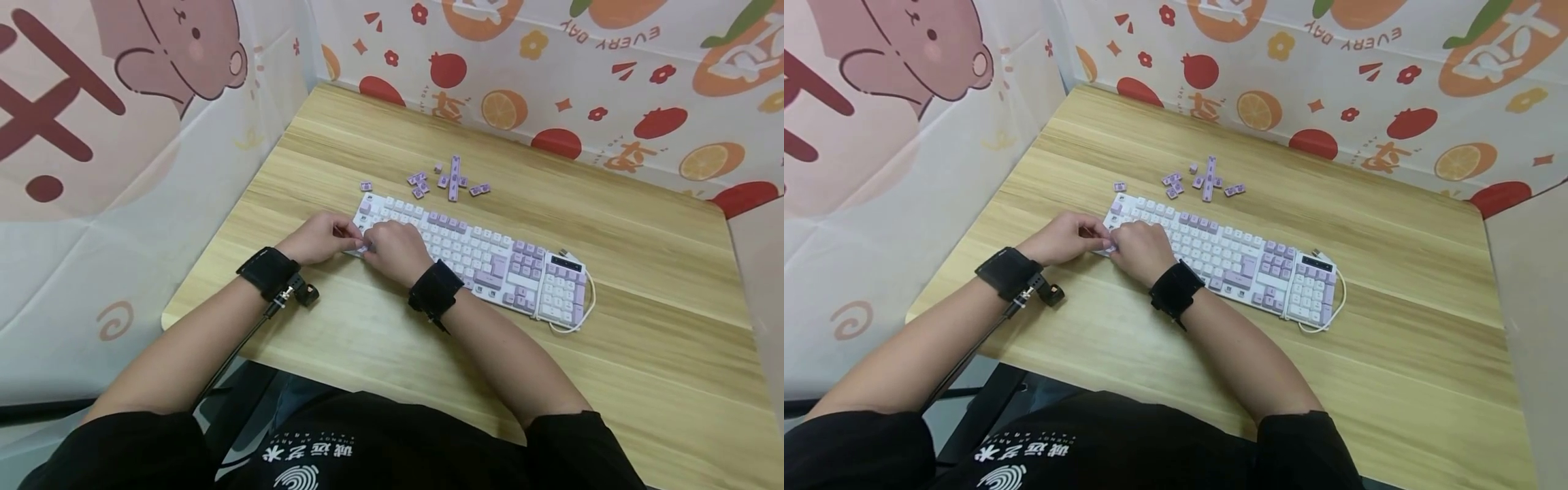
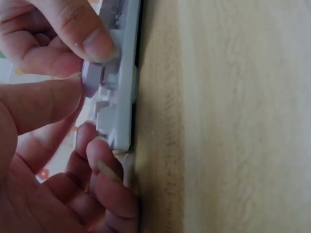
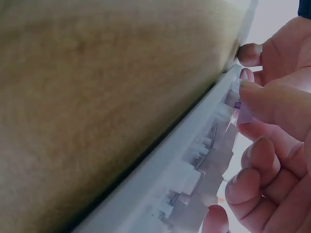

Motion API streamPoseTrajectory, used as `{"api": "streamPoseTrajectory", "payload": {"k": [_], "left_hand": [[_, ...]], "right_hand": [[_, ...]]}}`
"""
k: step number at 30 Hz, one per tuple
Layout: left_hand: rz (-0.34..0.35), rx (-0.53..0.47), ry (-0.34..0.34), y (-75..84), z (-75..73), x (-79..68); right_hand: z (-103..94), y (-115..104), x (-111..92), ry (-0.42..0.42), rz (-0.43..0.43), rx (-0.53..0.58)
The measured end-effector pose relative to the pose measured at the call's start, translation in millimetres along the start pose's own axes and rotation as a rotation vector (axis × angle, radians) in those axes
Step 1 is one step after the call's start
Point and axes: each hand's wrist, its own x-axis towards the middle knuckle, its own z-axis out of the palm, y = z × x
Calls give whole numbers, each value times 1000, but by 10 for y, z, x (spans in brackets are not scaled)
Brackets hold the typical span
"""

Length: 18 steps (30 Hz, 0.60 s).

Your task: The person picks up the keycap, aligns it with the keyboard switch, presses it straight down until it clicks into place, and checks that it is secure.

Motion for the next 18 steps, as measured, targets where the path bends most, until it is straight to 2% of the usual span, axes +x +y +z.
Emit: {"api": "streamPoseTrajectory", "payload": {"k": [4,9,13,18], "left_hand": [[-39,-10,-34,-13,-28,40],[-119,11,-101,45,-76,127],[-175,72,-147,98,-97,166],[-210,141,-160,106,-90,219]], "right_hand": [[2,5,20,-18,24,13],[-14,51,20,-38,53,70],[5,73,20,-62,65,146],[-52,158,-1,-117,74,227]]}}
